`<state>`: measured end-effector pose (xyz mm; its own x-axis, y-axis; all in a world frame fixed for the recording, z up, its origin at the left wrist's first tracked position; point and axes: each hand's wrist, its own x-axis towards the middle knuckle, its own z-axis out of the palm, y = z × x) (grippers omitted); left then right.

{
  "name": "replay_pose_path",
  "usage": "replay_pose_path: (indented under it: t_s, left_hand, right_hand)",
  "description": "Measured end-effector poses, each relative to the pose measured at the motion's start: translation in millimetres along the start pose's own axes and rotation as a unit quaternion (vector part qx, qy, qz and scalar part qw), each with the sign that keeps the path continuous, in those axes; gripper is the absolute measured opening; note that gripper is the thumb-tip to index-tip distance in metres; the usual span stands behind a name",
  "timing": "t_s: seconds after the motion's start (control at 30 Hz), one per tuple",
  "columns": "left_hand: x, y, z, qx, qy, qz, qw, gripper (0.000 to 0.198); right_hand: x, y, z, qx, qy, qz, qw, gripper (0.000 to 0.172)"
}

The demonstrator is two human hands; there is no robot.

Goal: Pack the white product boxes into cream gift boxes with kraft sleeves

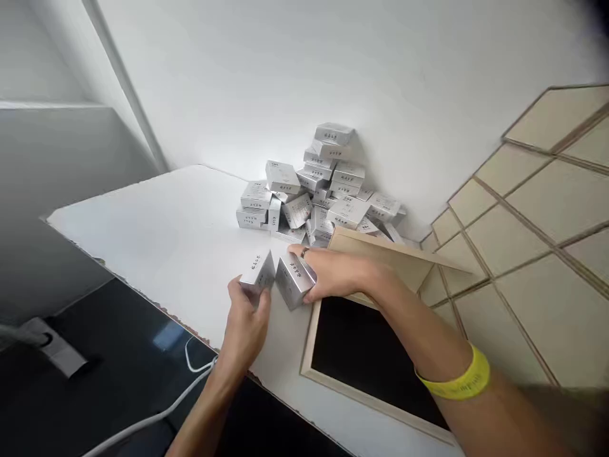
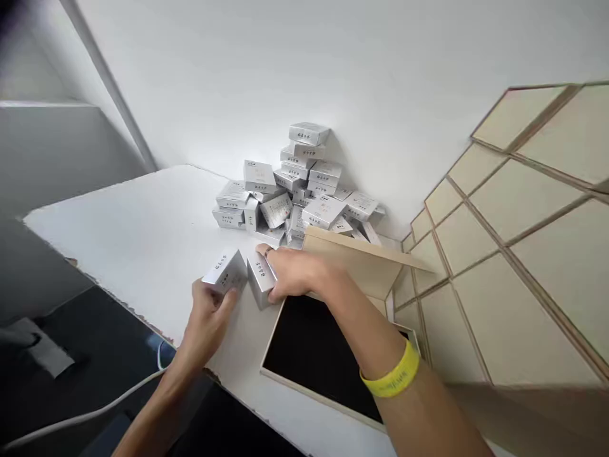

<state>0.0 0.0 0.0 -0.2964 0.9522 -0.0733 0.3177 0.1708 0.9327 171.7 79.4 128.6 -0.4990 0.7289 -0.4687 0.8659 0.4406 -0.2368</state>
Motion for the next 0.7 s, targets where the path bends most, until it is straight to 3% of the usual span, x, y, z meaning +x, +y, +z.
replay_pose_path:
  t_s: [0.17, 0.37, 0.53, 0.7]
  left_hand:
    - [-8, -2, 1.0, 0.005, -0.032, 0.014, 0.999, 0.042]
    - [-18, 5, 10.2, 0.017, -0.069, 0.035, 0.997, 0.063]
    - [-10, 15, 8.2, 0.055, -0.032, 0.004, 0.998, 0.062]
    - [-10, 13, 4.5, 0.12, -0.015, 0.001, 0.993, 0.039]
  right_hand:
    - [5, -2, 4, -0.004, 0.038, 0.018, 0.999, 0.096]
    - [2, -26, 18, -0.015, 0.098, 0.068, 0.993, 0.093]
    - [-1, -28, 18, 0.007, 0.074, 0.092, 0.993, 0.092]
    - [-3, -6, 13, 0.033, 0.02, 0.086, 0.996, 0.115]
